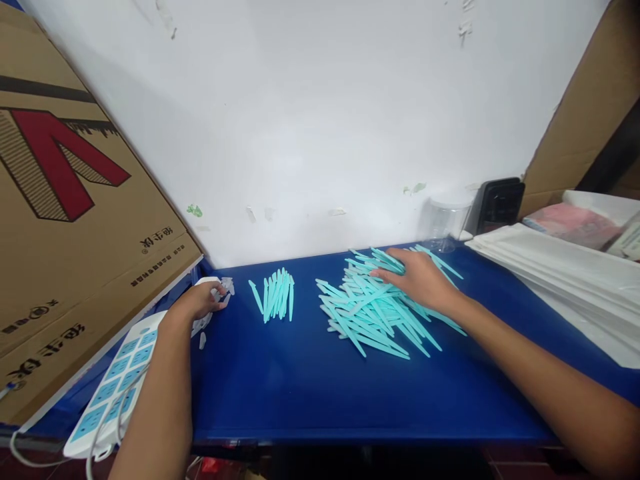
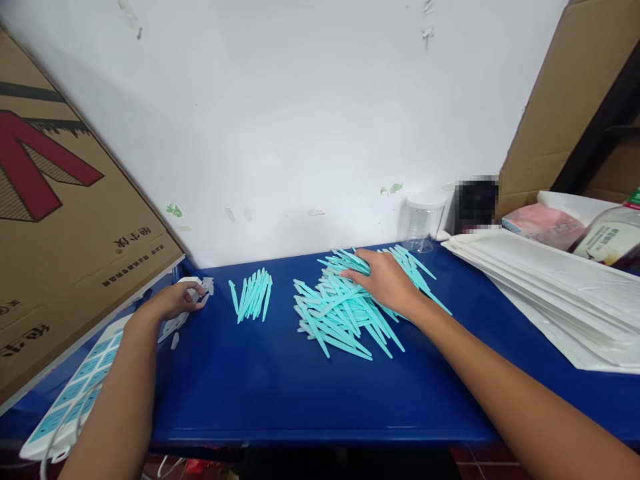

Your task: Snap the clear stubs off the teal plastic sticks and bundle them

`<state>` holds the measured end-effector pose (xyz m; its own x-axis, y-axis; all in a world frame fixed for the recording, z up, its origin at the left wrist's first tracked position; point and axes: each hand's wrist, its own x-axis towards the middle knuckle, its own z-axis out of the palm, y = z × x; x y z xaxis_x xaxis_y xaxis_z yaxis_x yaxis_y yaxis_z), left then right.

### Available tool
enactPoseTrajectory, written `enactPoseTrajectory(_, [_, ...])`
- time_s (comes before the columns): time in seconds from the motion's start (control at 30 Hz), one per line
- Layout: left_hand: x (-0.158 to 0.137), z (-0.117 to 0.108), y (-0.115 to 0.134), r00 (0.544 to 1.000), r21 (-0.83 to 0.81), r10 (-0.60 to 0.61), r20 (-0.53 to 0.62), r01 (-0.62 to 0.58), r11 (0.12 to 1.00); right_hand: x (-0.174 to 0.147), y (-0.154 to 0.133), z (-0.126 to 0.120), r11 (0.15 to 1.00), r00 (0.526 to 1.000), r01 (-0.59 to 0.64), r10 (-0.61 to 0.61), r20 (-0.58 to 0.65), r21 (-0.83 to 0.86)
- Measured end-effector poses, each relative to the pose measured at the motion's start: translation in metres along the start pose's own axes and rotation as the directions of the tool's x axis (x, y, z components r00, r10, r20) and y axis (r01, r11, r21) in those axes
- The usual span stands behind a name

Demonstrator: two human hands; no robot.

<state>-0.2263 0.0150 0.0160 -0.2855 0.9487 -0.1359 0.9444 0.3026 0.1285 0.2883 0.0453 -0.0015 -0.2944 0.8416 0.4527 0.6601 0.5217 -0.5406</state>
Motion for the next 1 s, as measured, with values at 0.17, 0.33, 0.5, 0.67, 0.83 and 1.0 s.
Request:
enactPoseTrajectory(0.17, [0.001, 0.0, 0.0, 0.999, -0.012, 0.05, -0.01, -0.05, 0.999, 0.0, 0.0, 0.0, 1.0, 1.0, -0.002, 0.002, -0.002, 0.003])
enactPoseTrajectory(0.33, [0.008, 0.005, 0.007, 0.992, 0.047, 0.068, -0.104, -0.063, 0.997, 0.0, 0.0, 0.0, 1.0, 1.0, -0.007, 0.007, 0.008, 0.016])
enactPoseTrajectory(0.5, [0.017, 0.017, 0.013, 0.993, 0.125, 0.078, -0.086, -0.067, 0.99, 0.0, 0.001, 0.001, 1.0, 1.0, -0.004, 0.003, 0.024, 0.011])
enactPoseTrajectory(0.67, [0.014, 0.017, 0.018, 0.985, 0.09, 0.121, -0.126, -0.11, 0.99, -0.001, -0.001, 0.001, 0.999, 0.999, 0.0, -0.001, 0.032, 0.038])
enactPoseTrajectory(0.83, [0.001, 0.01, 0.038, 0.944, -0.085, 0.282, -0.169, -0.299, 0.95, -0.003, -0.006, 0.0, 0.997, 0.999, -0.001, -0.002, 0.041, 0.081])
enactPoseTrajectory(1.0, [-0.002, 0.011, 0.048, 0.926, -0.109, 0.35, -0.141, -0.366, 0.924, -0.003, -0.006, 0.002, 0.998, 0.998, 0.014, -0.017, 0.054, 0.055])
